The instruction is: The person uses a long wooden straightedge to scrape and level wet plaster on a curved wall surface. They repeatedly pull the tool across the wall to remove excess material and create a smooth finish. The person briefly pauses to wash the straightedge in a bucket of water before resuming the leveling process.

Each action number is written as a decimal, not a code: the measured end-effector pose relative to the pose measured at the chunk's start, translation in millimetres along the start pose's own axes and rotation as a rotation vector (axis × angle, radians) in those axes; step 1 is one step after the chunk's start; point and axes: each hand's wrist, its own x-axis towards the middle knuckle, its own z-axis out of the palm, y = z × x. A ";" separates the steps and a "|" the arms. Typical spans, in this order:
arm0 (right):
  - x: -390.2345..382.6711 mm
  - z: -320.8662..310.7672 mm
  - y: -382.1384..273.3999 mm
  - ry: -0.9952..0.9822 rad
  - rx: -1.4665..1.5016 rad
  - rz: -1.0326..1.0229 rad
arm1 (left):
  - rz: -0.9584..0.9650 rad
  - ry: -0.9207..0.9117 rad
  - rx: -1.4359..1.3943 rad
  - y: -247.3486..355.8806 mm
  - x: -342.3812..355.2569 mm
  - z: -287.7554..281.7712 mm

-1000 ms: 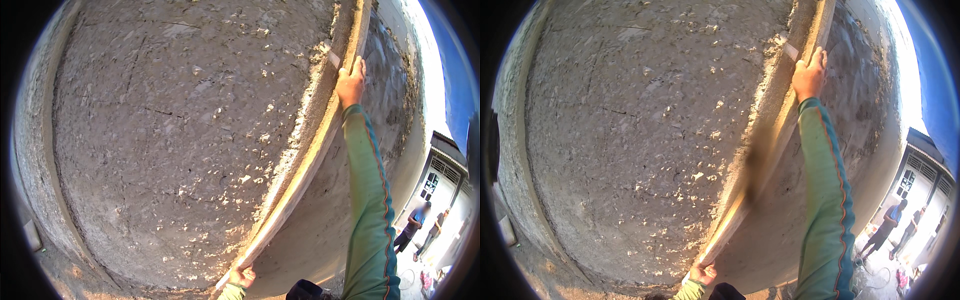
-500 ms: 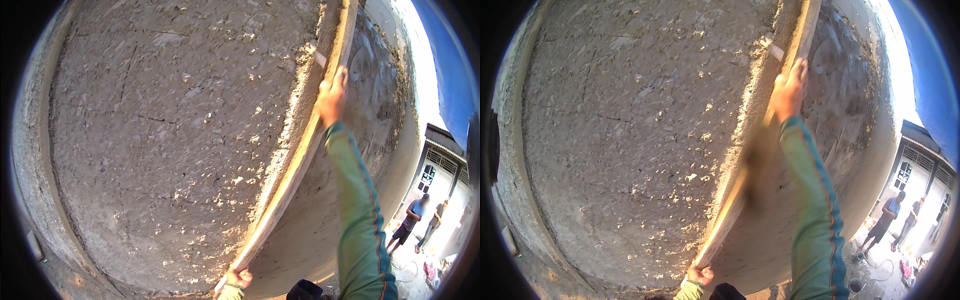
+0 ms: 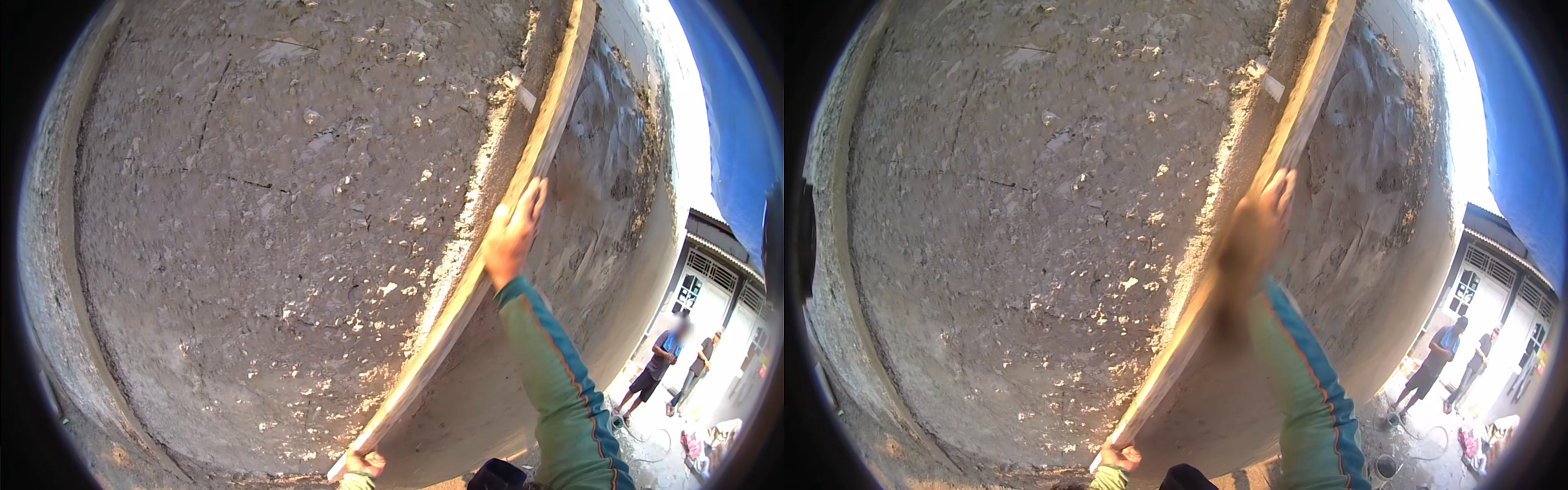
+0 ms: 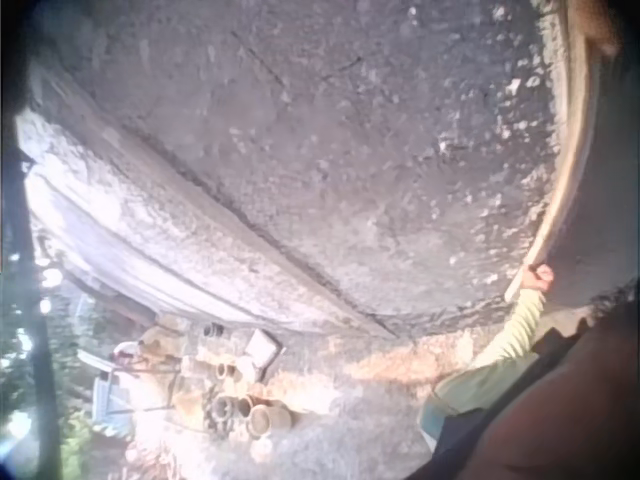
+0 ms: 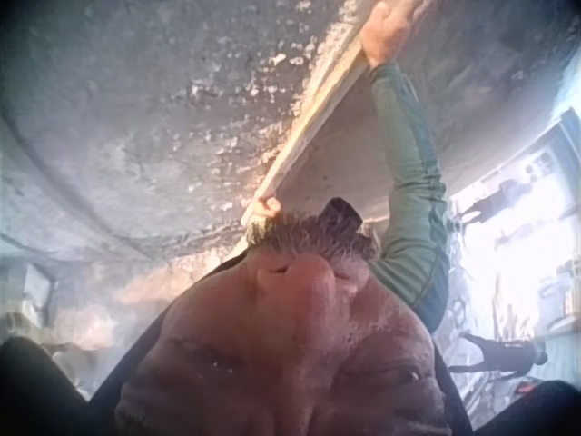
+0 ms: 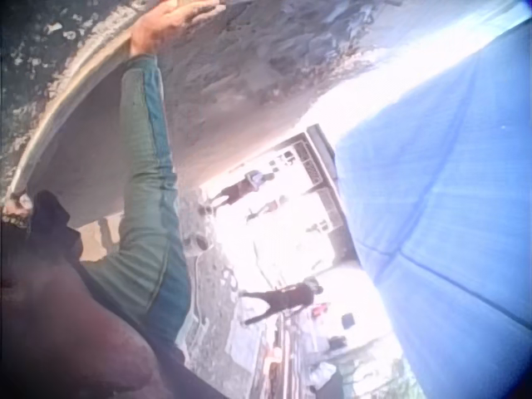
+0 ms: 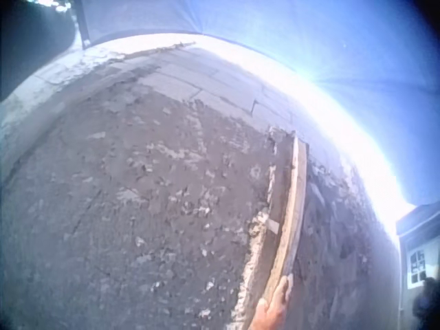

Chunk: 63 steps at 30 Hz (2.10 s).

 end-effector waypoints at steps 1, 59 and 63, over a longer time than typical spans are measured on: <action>-4.6 -0.9 -1.9 -0.069 -0.165 -0.011 | 0.086 0.223 -0.017 4.8 -1.7 -1.0; 5.4 -11.7 63.0 -0.070 -0.178 0.049 | -0.040 0.049 0.048 -14.4 -11.4 21.7; 138.4 -4.5 113.1 0.095 -0.103 0.043 | -0.067 -0.247 0.134 -51.4 -6.1 85.6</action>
